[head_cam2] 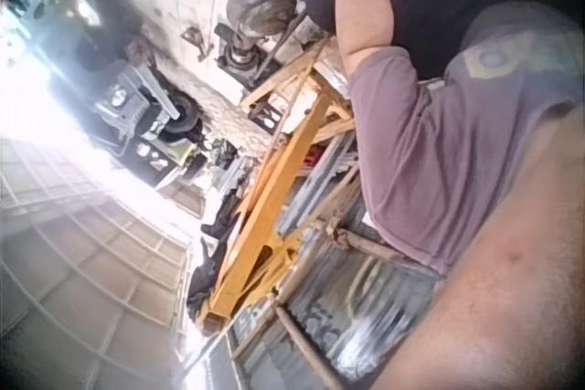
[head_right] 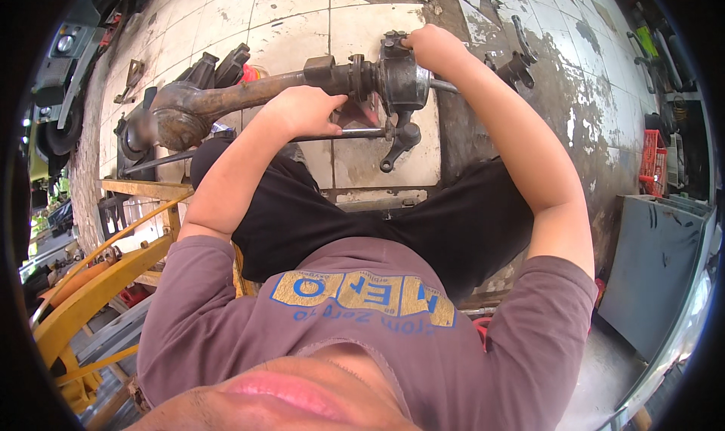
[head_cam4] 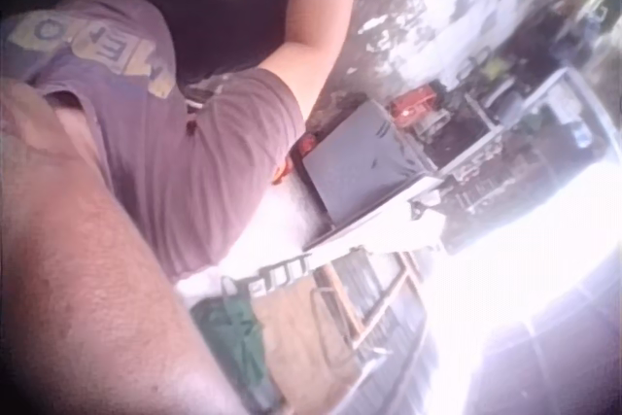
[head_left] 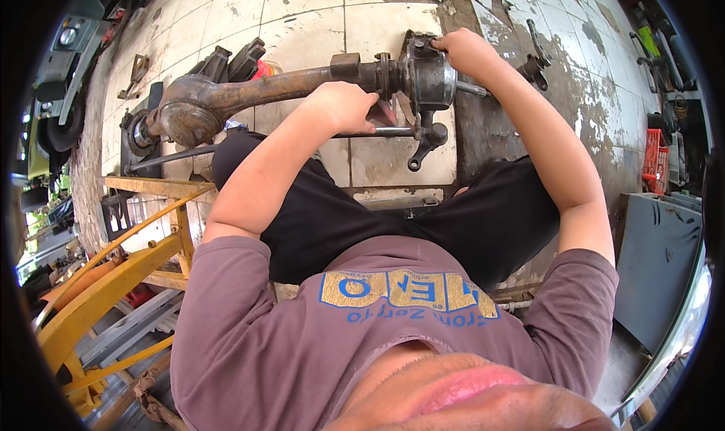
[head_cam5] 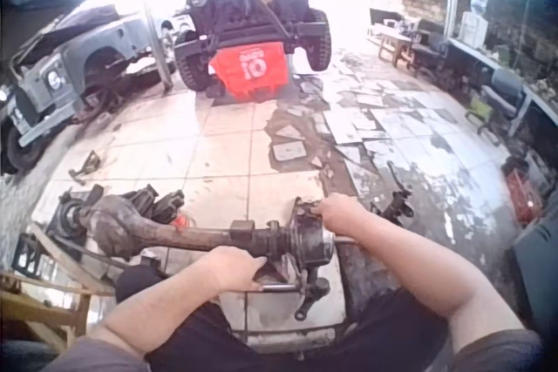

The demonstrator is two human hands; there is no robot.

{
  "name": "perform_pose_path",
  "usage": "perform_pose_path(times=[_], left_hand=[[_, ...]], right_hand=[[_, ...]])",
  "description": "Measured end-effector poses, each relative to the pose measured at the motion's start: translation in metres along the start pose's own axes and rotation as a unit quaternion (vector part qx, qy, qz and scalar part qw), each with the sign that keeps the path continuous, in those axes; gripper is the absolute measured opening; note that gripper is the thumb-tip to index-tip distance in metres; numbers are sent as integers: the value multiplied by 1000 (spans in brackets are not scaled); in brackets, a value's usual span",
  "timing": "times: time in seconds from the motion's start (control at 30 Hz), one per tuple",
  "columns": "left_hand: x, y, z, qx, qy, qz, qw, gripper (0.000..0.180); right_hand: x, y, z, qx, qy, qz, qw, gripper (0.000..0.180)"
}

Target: The person sits on the floor and works on a vehicle axle assembly clamped in a bench vise. They repeatedly insert and remove a small metal clip or retaining ring from the axle housing using both hands, adjusting the part's position multiple times.

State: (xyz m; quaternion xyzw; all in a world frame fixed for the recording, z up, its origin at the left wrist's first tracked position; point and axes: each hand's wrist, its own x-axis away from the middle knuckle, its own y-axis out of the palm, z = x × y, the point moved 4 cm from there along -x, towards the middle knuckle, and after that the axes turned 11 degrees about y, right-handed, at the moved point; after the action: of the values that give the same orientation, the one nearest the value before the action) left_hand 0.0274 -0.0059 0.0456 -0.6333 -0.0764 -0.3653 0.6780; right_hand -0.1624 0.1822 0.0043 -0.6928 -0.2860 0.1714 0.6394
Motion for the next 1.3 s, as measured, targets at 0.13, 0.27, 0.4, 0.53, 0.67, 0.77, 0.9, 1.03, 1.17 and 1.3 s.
perform_pose_path(times=[0.13, 0.27, 0.4, 0.53, 0.67, 0.77, 0.9, 1.03, 1.17, 1.3], left_hand=[[-1, 4, 2, -6, 19, 5, 1000, 57], [-1, 4, 1, -5, 17, 2, 1000, 57], [-1, -3, 4, 0, 3, -5, 1000, 56], [-1, 3, 3, -6, 13, 5, 1000, 55], [2, 1, 2, -5, 13, 6, 1000, 55], [1, -1, 2, 0, 9, 5, 1000, 55], [-1, 4, 2, -7, 21, -1, 1000, 55], [-2, 1, 1, -3, 18, -16, 1000, 65], [-4, 4, -1, -7, 23, -10, 1000, 64], [-3, 9, -2, -12, 30, -5, 999, 65]], right_hand=[[8, 5, -2, -5, 9, -3, 1000, 47], [7, -2, -13, 18, 8, -20, 1000, 47], [1, -6, -10, 13, 8, -2, 1000, 45], [9, -5, -14, 31, 0, -17, 999, 45], [8, -4, -14, 33, -8, -19, 999, 48], [6, -7, -11, 23, 6, -15, 1000, 47], [10, -1, -13, 23, -16, 12, 1000, 43], [5, -6, -12, -5, 10, 18, 1000, 41], [9, -7, -17, 25, -2, 6, 1000, 40], [12, -9, -20, 37, -12, -2, 999, 42]])
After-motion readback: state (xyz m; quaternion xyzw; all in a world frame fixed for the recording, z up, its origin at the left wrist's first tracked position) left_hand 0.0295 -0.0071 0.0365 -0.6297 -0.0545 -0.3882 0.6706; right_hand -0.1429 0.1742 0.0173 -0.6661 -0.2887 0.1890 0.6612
